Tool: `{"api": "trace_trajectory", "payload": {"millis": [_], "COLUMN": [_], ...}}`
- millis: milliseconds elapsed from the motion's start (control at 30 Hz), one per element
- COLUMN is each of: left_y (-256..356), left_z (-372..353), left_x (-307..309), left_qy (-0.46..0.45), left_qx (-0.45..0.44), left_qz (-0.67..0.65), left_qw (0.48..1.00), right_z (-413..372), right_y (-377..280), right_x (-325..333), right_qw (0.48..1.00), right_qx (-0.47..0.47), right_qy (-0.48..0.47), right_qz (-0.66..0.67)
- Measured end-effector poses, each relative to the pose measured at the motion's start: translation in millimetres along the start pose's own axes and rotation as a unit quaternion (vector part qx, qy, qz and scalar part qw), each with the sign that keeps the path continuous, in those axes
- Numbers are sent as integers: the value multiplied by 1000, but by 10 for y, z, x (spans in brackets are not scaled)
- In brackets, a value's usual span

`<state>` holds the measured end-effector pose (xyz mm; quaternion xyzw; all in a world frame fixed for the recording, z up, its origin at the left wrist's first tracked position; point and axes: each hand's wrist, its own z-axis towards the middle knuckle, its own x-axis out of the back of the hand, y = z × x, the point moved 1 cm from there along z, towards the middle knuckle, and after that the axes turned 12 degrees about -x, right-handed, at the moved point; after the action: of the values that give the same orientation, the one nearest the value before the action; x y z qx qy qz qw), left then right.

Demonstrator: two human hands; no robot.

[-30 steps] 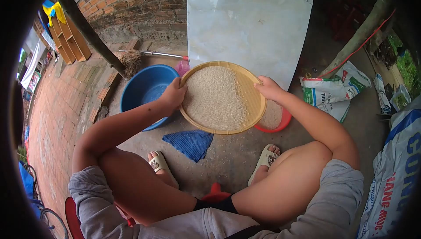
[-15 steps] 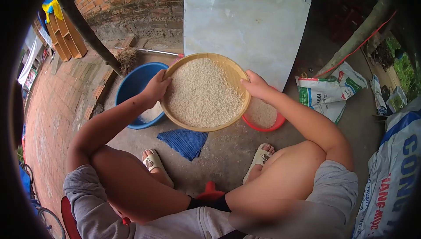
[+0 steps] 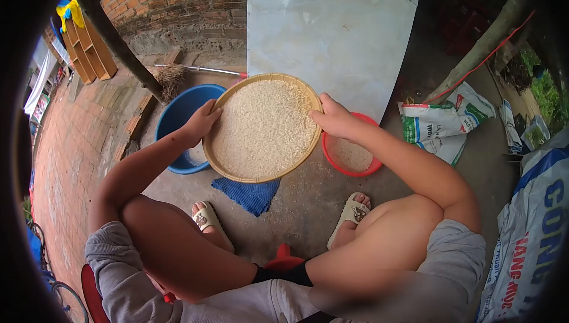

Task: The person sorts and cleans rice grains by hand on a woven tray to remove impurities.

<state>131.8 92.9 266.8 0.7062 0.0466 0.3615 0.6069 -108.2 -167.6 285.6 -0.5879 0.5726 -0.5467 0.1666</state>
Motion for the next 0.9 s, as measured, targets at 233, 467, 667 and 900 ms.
{"api": "trace_trajectory", "payload": {"millis": [233, 467, 667, 900], "left_y": [531, -21, 274, 220], "left_z": [-147, -57, -157, -216], "left_x": [-476, -158, -538, -198], "left_qy": [38, 13, 35, 5], "left_qx": [63, 15, 40, 80], "left_qz": [66, 50, 53, 46], "left_qw": [995, 999, 997, 996], "right_z": [222, 87, 49, -18], "right_y": [619, 230, 481, 235], "right_x": [268, 81, 242, 40], "right_qw": [999, 997, 988, 999], "right_qx": [22, -80, -123, -38], "right_qy": [-10, -22, -25, -17], "right_qz": [-38, 12, 85, 26]}}
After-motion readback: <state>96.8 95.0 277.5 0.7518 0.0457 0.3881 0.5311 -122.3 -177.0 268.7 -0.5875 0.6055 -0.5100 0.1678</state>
